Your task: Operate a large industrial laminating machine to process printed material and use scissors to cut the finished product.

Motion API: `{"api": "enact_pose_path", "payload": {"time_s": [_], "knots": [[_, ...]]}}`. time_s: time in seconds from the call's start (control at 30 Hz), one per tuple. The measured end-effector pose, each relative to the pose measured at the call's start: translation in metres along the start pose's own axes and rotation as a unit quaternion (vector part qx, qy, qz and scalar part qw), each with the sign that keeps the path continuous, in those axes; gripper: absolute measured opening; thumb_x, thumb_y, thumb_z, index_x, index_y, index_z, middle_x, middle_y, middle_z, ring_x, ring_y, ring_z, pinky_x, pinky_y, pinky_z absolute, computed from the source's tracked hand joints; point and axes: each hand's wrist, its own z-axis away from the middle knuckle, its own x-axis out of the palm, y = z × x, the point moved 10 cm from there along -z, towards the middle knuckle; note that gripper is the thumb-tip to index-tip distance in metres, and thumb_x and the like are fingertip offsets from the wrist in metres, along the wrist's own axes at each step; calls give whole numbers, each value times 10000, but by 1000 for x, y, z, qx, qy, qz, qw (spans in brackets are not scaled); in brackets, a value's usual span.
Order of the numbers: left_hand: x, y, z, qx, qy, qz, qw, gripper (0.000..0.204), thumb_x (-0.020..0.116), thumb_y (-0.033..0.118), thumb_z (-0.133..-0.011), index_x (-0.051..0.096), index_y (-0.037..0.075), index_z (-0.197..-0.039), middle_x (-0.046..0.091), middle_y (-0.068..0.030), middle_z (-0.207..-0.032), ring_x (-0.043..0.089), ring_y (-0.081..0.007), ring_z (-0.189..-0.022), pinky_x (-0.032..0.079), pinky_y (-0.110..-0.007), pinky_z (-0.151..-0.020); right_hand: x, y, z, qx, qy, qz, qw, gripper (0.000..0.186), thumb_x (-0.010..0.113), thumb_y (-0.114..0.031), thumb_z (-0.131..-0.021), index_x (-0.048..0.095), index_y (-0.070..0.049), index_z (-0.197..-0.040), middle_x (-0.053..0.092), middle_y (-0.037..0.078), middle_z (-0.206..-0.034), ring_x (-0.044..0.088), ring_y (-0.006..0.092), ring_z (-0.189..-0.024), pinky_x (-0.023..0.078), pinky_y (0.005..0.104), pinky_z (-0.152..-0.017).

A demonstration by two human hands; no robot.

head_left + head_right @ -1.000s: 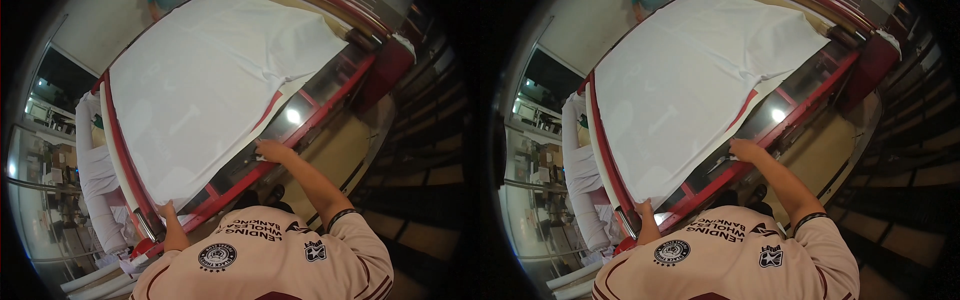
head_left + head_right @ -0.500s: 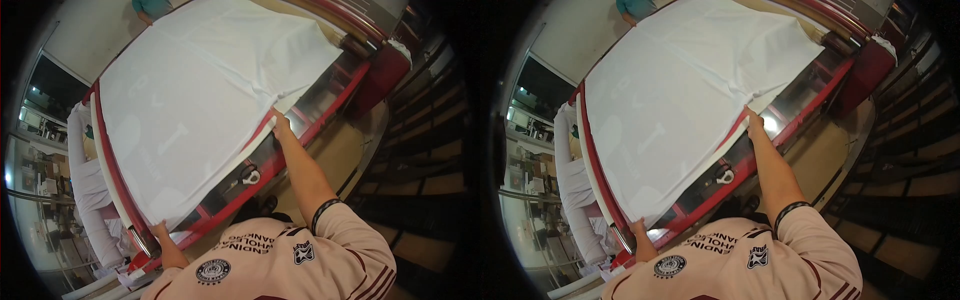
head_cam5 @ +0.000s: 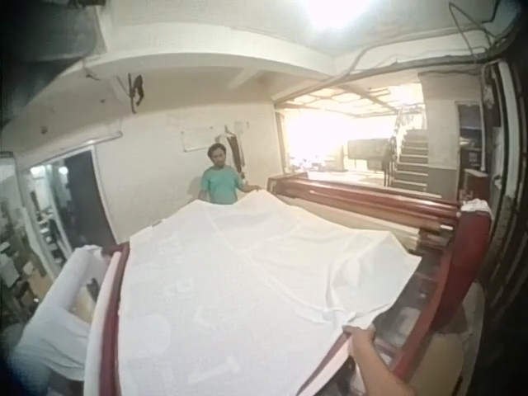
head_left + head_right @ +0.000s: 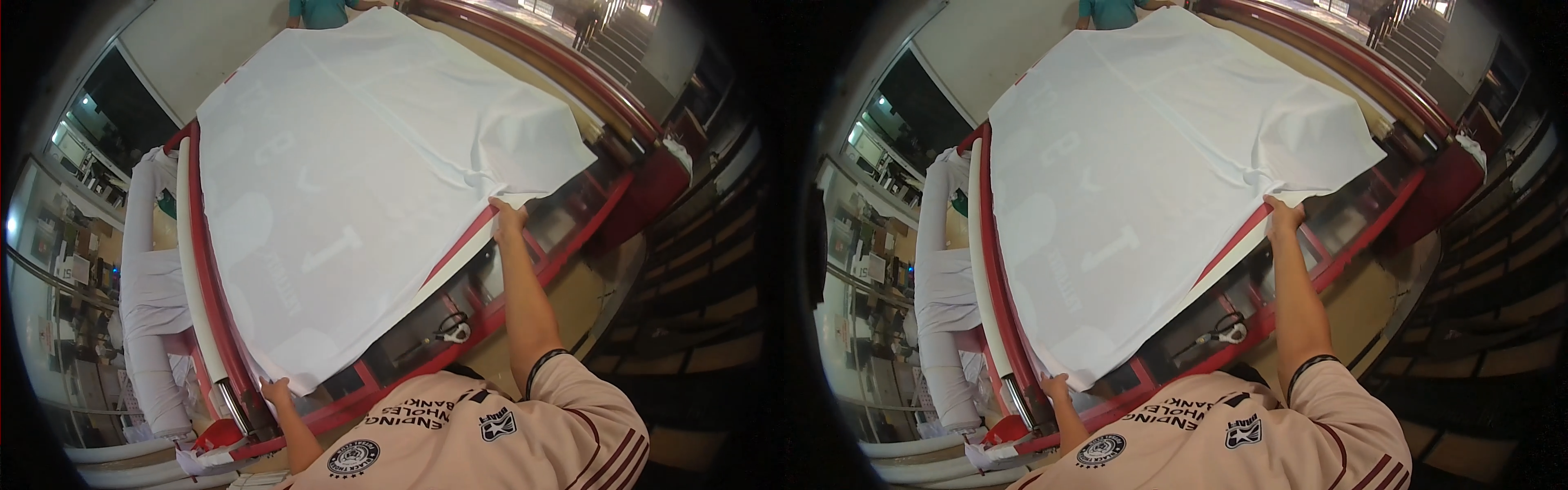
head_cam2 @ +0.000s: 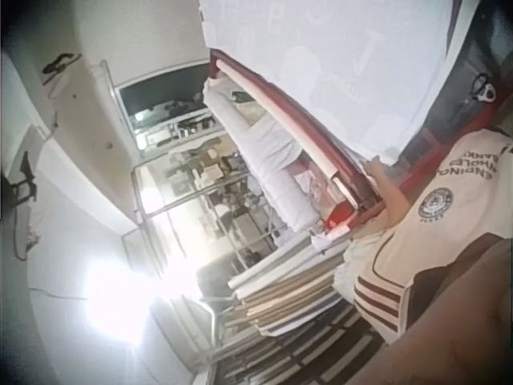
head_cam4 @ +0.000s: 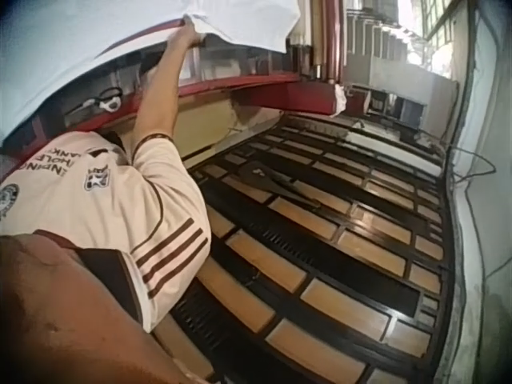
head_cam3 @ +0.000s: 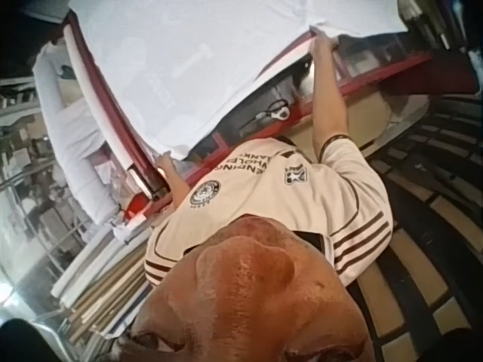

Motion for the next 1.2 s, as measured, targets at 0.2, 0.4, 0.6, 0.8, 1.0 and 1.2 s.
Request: {"api": "enact_pose_path", "payload": {"time_s": [0.2, 0.4, 0.6, 0.8, 1.0, 1.2], "knots": [[-15, 106, 11, -91, -262, 419, 865, 840, 624, -71, -723, 355, 12, -1515, 588, -193, -1283, 590, -325, -1152, 485, -433, -997, 89, -104, 7, -109, -97, -60, 987, 642, 799, 110, -647, 531, -15, -1217, 644, 117, -1120, 646, 274, -1001, 554, 393, -853], [-97, 242, 89, 27, -280, 507, 815, 839, 551, -30, -803, 231, 71, -1572, 452, -202, -1447, 540, -357, -1239, 460, -466, -1064, 163, -208, -12, -129, -137, -113, 976, 713, 770, 167, -635, 470, 23, -1265, 630, 154, -1065, 657, 286, -935, 587, 386, -741], [-104, 312, 207, 29, -346, 530, 773, 723, 532, 1, -842, 275, -69, -1514, 423, -242, -1468, 507, -364, -1296, 436, -460, -1094, 206, -302, -55, -90, -181, -168, 965, 721, 747, 156, -676, 380, 74, -1292, 642, 200, -979, 668, 264, -739, 590, 368, -595], [-56, 365, 373, 66, -351, 516, 779, 680, 553, -3, -874, 304, -75, -1503, 501, -231, -1411, 561, -312, -1241, 464, -415, -1069, 183, -332, -97, -46, -385, -213, 897, 818, 757, -330, -888, 286, -59, -1499, 623, 139, -1144, 672, 264, -891, 602, 394, -752], [67, 430, 585, 90, -422, 536, 726, 635, 540, 86, -973, 271, -32, -1535, 527, -180, -1398, 565, -258, -1230, 483, -385, -1029, -58, -166, -170, 23, -339, -135, 931, 867, 707, -506, -894, 257, -106, -1518, 606, 82, -1060, 630, 191, -908, 566, 375, -731], [239, 503, 776, 250, -607, 308, 689, 753, 503, 133, -1030, 12, 80, -1598, 373, -169, -1510, 432, -231, -1354, 393, -356, -1087, -373, 13, -211, 208, -126, 108, 964, 601, 692, -281, -936, 383, -115, -1424, 616, 89, -1060, 609, 181, -805, 564, 356, -650]]}}
